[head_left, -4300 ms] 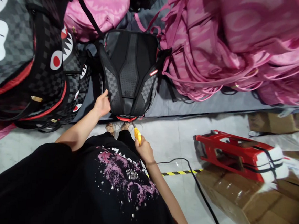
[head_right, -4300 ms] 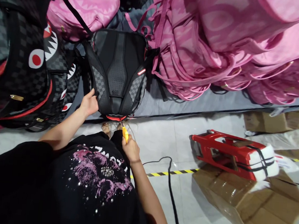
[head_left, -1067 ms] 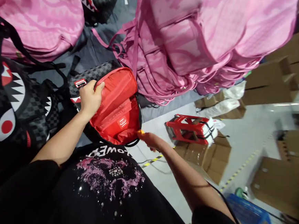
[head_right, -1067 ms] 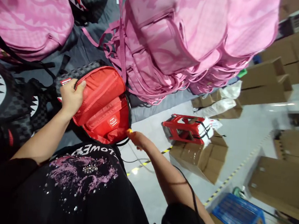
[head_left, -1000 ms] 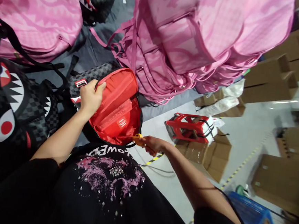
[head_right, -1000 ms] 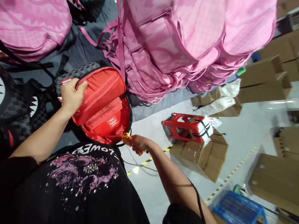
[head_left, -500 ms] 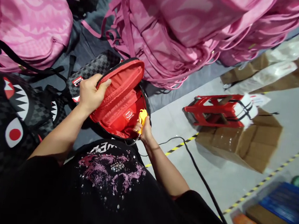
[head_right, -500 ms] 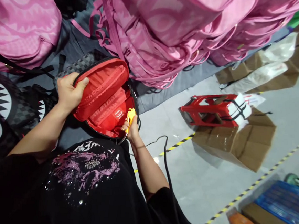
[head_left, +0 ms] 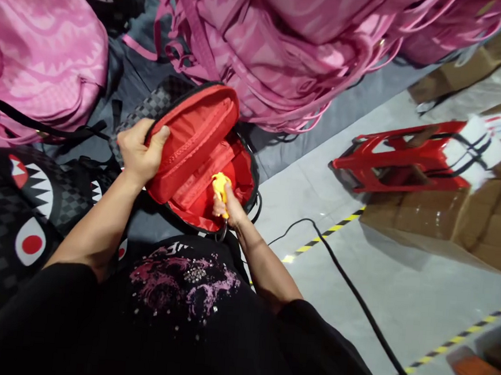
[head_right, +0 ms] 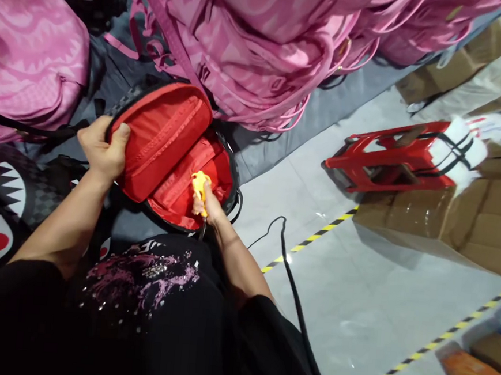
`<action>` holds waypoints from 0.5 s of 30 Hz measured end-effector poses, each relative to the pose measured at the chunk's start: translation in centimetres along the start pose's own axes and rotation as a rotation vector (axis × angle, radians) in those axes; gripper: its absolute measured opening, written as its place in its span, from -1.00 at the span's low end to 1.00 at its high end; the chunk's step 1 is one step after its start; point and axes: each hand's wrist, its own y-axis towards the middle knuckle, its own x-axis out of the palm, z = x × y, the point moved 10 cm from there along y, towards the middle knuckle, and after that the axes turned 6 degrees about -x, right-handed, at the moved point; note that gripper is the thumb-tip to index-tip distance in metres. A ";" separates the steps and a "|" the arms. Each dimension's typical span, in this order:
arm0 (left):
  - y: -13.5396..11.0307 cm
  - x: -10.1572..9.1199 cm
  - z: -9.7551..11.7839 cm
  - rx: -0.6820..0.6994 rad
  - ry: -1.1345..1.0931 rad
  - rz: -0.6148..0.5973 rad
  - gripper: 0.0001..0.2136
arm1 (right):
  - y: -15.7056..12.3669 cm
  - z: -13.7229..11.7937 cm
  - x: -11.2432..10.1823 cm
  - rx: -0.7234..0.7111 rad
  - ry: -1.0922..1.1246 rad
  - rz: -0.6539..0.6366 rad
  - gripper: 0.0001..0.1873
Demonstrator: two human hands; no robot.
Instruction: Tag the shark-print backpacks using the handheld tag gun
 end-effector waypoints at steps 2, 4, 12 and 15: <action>0.3 0.4 0.3 0.019 -0.007 -0.018 -0.59 | 0.2 -0.1 -0.1 0.011 -0.016 0.008 -0.31; 0.6 0.5 0.6 0.029 0.004 -0.020 -0.59 | 0.2 -0.4 -0.2 0.015 -0.036 0.015 -0.33; 0.7 0.2 3.9 0.237 -0.036 -0.023 -0.64 | -1.2 0.2 1.0 0.121 -0.198 -0.012 -0.34; -0.3 1.2 6.3 0.404 -0.081 -0.108 -0.69 | -1.4 -3.2 0.7 0.056 -0.474 0.067 -0.40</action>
